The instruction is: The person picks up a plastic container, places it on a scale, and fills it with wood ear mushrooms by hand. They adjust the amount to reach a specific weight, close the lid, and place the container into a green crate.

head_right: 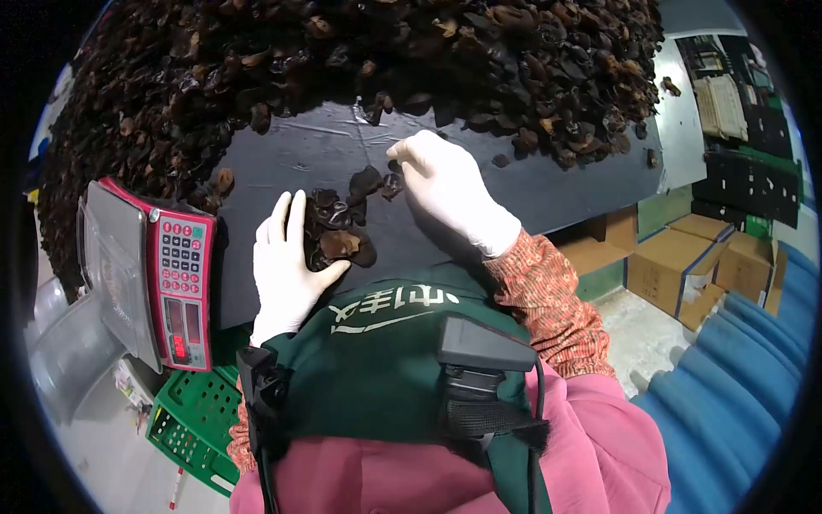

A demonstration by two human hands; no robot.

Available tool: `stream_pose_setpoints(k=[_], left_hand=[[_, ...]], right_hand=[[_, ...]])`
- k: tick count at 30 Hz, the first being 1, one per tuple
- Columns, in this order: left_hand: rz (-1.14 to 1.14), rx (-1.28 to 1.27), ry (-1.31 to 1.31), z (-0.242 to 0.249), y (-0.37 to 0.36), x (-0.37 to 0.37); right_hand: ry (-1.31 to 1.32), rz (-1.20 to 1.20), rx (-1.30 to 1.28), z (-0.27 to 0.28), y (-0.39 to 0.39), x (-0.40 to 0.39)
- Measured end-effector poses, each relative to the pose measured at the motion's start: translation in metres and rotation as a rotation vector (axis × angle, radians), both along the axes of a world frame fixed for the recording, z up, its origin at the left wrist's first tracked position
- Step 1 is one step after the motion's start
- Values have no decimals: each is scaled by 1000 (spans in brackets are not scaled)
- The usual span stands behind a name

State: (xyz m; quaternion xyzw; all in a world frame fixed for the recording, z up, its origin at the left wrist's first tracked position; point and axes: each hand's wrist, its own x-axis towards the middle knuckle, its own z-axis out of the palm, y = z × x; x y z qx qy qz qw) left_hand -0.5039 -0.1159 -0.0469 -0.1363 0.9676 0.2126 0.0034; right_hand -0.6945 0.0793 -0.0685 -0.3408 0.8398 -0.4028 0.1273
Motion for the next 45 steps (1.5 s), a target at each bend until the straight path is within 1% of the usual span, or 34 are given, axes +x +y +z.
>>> stream_pose_setpoints(k=[2,3,4,6,7,10,12,14,17,18,19,20,22,24,26,30,32,33,36,37,40,41,42,43,44,45], left_hand=[[3,11,-9,1,0,-1],[-3,-6,-14,0,0,-1],[0,2,-14,0,0,-1],[7,20,-13,-1,0,-1],[5,34,-3,-2,0,-1],[1,65,21,-3,-4,4],[-10,70,19,-4,-7,9],[-35,53,-15,-1,-10,11],[-66,91,-5,-3,-16,11],[-67,109,-2,-1,-16,9],[-67,126,2,1,-17,6],[-60,135,-12,9,-16,3],[-26,162,-54,15,-13,0],[18,217,-62,9,-10,0],[50,288,-28,0,-9,1],[95,455,54,-1,-15,-7],[79,505,138,-11,-18,-8],[68,524,185,-18,-20,-9],[73,591,276,-23,-27,-6],[106,642,258,-13,-28,-6],[178,725,446,-8,-40,0],[155,634,518,0,-53,2],[162,610,568,15,-63,6],[192,589,599,36,-74,13],[237,586,617,60,-85,21],[280,578,637,85,-95,30]], right_hand=[[-34,-28,82,13,2,5],[22,-5,128,17,2,9],[213,32,99,8,1,13],[234,106,221,5,0,20],[242,101,236,2,3,21],[174,135,336,33,40,6],[307,128,506,59,81,-9],[385,161,905,78,122,-20],[442,141,613,96,88,-4],[428,197,466,94,68,5],[281,270,423,92,47,14],[256,334,281,73,29,25],[202,420,364,48,-3,41],[240,438,324,30,-25,51],[149,434,310,26,-40,53],[54,408,203,15,-57,43],[-8,373,142,0,-62,42],[-61,328,27,1,-65,42],[-149,365,-54,10,-71,40],[-149,382,-61,16,-74,38],[-157,456,-114,44,-101,35],[-166,486,-139,60,-116,34],[-175,517,-161,74,-129,34],[-33,568,-233,86,-148,36],[9,602,-360,92,-172,40],[75,638,-408,103,-194,46]])
